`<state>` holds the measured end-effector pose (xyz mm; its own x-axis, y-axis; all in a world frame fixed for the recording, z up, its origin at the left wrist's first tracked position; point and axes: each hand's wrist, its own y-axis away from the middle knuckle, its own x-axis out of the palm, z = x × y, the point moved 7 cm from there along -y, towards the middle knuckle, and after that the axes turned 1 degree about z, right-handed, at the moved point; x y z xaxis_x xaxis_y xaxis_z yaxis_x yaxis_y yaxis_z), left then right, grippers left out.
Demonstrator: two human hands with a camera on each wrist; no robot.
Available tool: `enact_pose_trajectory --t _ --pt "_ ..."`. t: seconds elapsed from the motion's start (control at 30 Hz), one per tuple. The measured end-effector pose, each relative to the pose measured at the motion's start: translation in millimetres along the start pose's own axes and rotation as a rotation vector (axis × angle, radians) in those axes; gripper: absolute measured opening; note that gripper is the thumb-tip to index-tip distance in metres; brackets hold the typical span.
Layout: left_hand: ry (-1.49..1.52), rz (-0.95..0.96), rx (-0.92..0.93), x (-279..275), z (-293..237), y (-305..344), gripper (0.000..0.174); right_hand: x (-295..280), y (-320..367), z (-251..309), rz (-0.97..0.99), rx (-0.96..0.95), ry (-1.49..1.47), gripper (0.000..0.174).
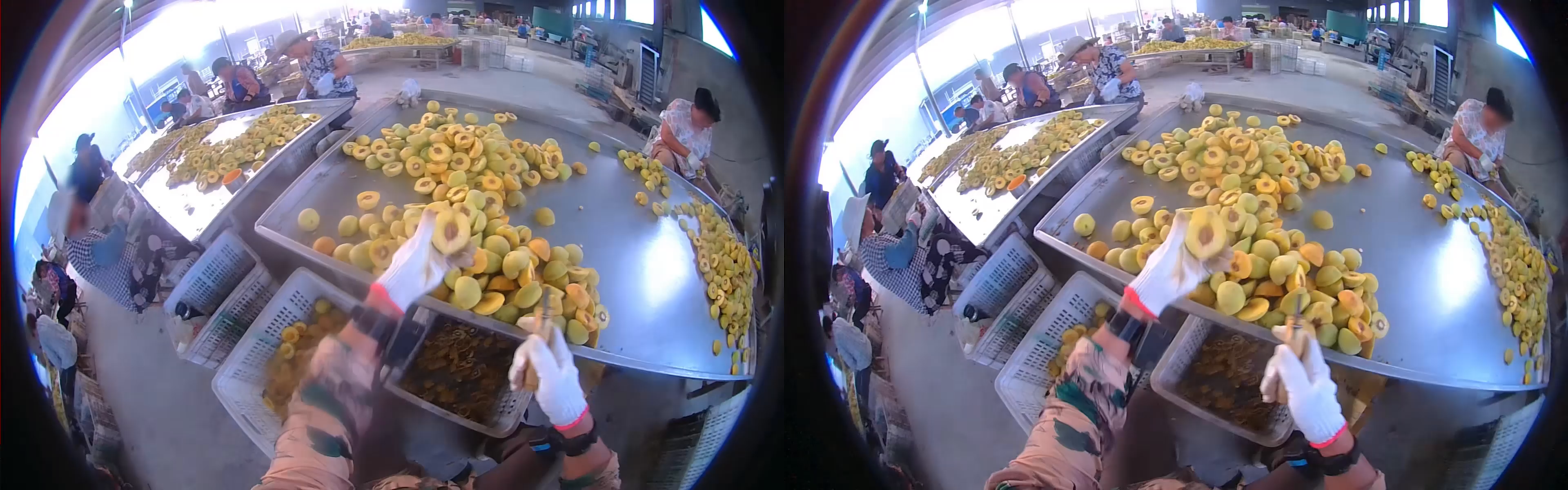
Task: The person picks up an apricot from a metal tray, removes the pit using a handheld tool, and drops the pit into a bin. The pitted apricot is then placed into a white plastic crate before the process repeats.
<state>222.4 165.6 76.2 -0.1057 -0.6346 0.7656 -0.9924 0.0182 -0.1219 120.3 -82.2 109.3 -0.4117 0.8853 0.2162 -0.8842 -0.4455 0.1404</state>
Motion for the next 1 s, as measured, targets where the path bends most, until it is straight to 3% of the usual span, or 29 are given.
enact_pose_trajectory --t 0.03,0.1,0.2,0.33,0.43,0.5,0.57,0.63,0.77,0.83,1.0 --pt "0.165 0.041 -0.025 19.3 1.9 21.9 0.053 12.0 0.2 -6.5 0.035 0.030 0.071 0.033" --pt "0.141 0.032 0.040 34.7 9.5 57.7 0.056 35.4 1.7 -19.6 0.131 0.044 0.118 0.035" --pt "0.160 -0.104 -0.026 35.9 34.9 99.7 0.053 58.8 9.4 -34.0 0.109 0.069 0.205 0.038" --pt "0.116 -0.204 0.033 25.6 53.9 129.2 0.048 72.6 19.8 -55.2 0.044 0.060 0.294 0.029" --pt "-0.538 -0.203 0.241 17.4 49.0 146.3 0.048 78.7 28.4 -64.5 0.005 0.093 0.247 0.026" --pt "-0.649 -0.242 0.255 19.0 50.4 154.3 0.049 79.8 27.0 -74.1 -0.028 -0.018 0.386 0.026" --pt "-0.505 -0.291 0.163 21.6 51.9 158.9 0.050 84.2 32.2 -72.4 -0.085 -0.154 0.525 0.027" --pt "-0.103 -0.342 -0.037 32.6 57.9 165.0 0.050 94.2 40.5 -64.1 -0.165 -0.314 0.663 0.028" --pt "-0.151 -0.405 0.083 37.8 50.1 168.5 0.050 102.2 47.7 -63.5 -0.217 -0.441 0.796 0.026" --pt "-0.305 -0.435 0.211 37.6 43.2 169.7 0.050 101.4 43.0 -71.9 -0.200 -0.340 0.745 0.026" --pt "-0.344 -0.504 0.172 24.4 44.5 172.5 0.050 100.1 42.7 -77.7 -0.097 -0.047 0.829 0.024"
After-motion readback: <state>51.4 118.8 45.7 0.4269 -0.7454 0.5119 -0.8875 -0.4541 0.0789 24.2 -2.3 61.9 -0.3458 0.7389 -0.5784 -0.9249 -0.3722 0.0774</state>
